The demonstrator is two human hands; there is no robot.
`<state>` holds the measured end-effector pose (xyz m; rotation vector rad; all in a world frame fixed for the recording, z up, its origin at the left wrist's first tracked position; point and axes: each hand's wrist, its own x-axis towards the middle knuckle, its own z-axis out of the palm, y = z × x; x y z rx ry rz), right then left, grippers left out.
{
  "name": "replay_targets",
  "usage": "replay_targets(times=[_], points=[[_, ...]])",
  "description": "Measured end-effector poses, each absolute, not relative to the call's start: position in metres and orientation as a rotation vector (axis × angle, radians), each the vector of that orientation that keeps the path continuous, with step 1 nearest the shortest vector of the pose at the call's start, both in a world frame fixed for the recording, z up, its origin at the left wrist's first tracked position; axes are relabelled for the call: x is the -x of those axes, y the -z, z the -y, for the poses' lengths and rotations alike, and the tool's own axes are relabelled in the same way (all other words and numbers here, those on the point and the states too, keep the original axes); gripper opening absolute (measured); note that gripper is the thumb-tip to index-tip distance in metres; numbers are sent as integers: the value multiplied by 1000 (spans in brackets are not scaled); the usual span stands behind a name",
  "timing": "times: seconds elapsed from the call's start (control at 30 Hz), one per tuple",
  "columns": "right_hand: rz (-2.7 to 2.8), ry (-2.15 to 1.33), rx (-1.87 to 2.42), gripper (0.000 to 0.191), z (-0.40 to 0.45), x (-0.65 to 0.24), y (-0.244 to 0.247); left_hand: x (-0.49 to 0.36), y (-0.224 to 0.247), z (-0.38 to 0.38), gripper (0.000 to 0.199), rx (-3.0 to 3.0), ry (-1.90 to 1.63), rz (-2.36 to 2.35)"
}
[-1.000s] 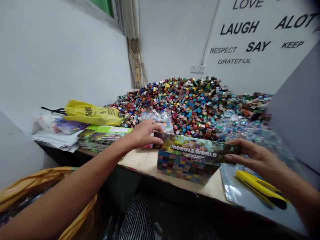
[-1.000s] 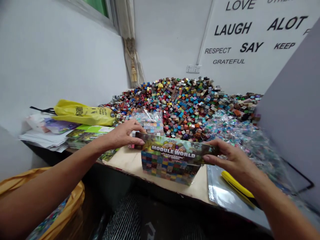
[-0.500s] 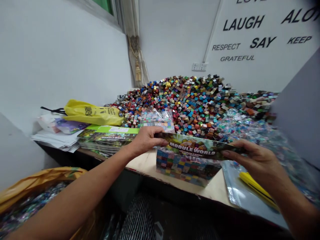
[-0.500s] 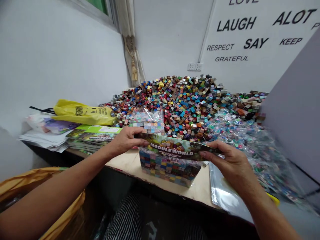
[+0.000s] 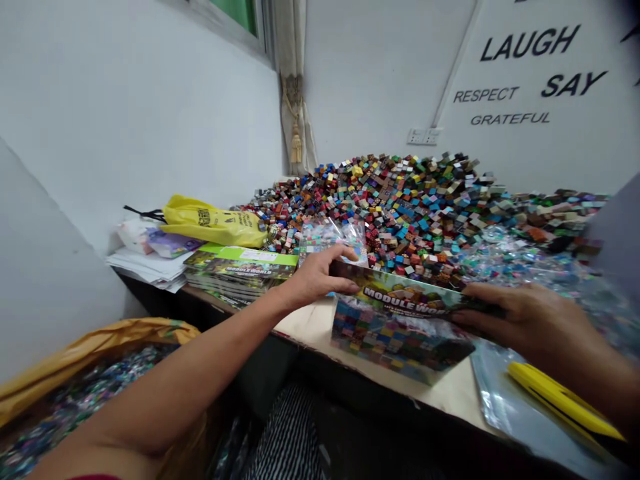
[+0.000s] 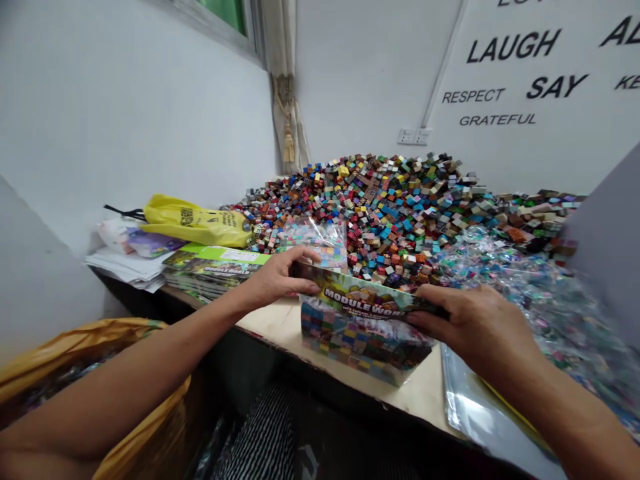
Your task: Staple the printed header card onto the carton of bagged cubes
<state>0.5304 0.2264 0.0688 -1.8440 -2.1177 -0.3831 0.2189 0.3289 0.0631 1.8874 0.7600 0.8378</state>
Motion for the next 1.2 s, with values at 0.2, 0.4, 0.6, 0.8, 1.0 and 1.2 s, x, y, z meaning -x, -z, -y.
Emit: replay_targets(times=[0.2,0.4,0.6,0.8,1.0,1.2], points=[[2385,516,1851,32,-232,-500,-88,-219,-63,-328,20,-2038,-799,-727],[2312,456,1771,20,-245,-476,-87,-216,-61,-325,21,-2013,-836,-750],[2293,417,1867,29,-248,-475,-85,-205,-53,-329,32,-1890,-861,-684],[2379,342,1785,21,-254,-444,-92,-207,-47,-324,27,-1880,-946,-749],[2383,311,1752,18,-258,-441,-93,-209,-42,-321,30,-1558,-973,-621],[2375,300,1793,29,-264,-426,-92,-213,-31,-318,26,-1607,-1071,-596]])
